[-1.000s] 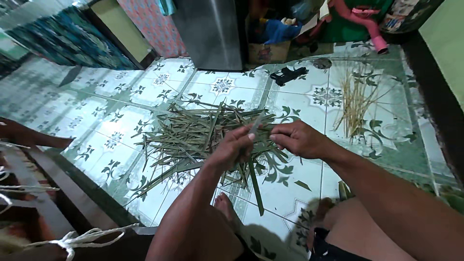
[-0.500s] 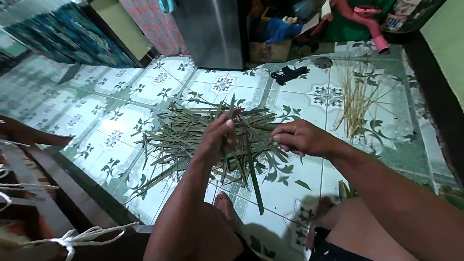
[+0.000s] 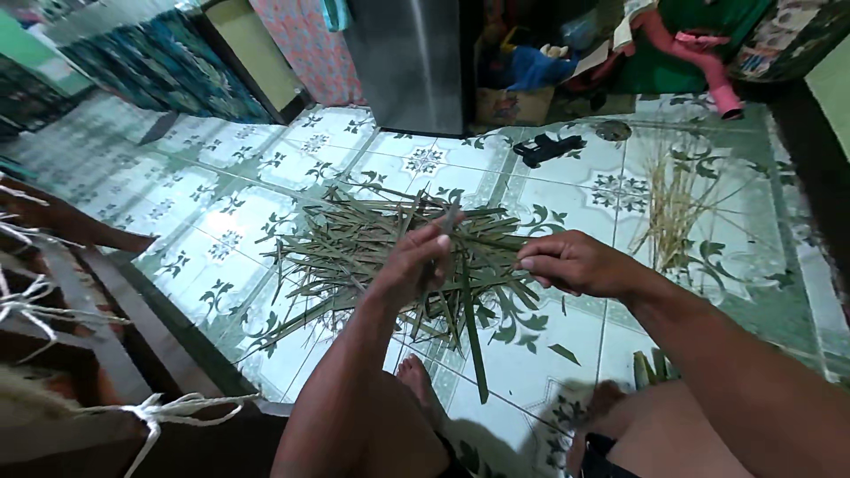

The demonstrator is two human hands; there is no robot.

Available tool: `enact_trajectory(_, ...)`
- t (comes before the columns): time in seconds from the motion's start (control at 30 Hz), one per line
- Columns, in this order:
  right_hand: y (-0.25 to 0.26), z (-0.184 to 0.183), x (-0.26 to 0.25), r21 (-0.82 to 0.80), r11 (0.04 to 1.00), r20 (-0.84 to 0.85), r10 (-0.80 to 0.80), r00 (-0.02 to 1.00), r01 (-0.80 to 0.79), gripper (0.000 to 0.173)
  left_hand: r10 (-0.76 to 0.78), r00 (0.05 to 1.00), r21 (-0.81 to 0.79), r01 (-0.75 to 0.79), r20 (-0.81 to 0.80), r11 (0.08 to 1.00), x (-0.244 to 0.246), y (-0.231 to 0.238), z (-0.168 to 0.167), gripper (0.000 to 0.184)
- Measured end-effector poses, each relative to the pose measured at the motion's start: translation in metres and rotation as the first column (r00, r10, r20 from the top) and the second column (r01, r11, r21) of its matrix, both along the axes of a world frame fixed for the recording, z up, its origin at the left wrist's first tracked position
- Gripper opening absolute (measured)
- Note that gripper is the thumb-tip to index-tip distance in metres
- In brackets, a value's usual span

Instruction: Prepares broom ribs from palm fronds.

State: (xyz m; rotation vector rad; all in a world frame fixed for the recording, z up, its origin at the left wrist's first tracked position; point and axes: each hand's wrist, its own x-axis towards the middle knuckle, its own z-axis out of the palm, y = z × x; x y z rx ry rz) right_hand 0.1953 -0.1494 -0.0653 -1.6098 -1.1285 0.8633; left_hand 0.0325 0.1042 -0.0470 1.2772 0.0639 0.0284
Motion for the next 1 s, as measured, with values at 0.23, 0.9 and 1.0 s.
enact_trajectory(0.23,-0.006,0.0,0.004,0.011,1.0,0.042,0.024,0.999,-0.024,0.022,0.157,0.972,-0.055,-0.149,0.175,0.987,-0.014,0.03,0.016,0.039)
enact_trajectory(0.9,-0.02,-0.007,0.024,-0.057,0.998,0.129,0.044,0.991,-0.037,0.023,0.128,0.983,-0.056,-0.122,0.129,0.991,-0.032,0.052,0.01,0.044)
enact_trajectory(1.0,-0.016,-0.006,0.022,-0.054,0.997,0.134,0.054,0.989,-0.047,0.023,0.062,0.997,0.049,-0.064,0.036,0.997,-0.024,0.033,0.012,0.044)
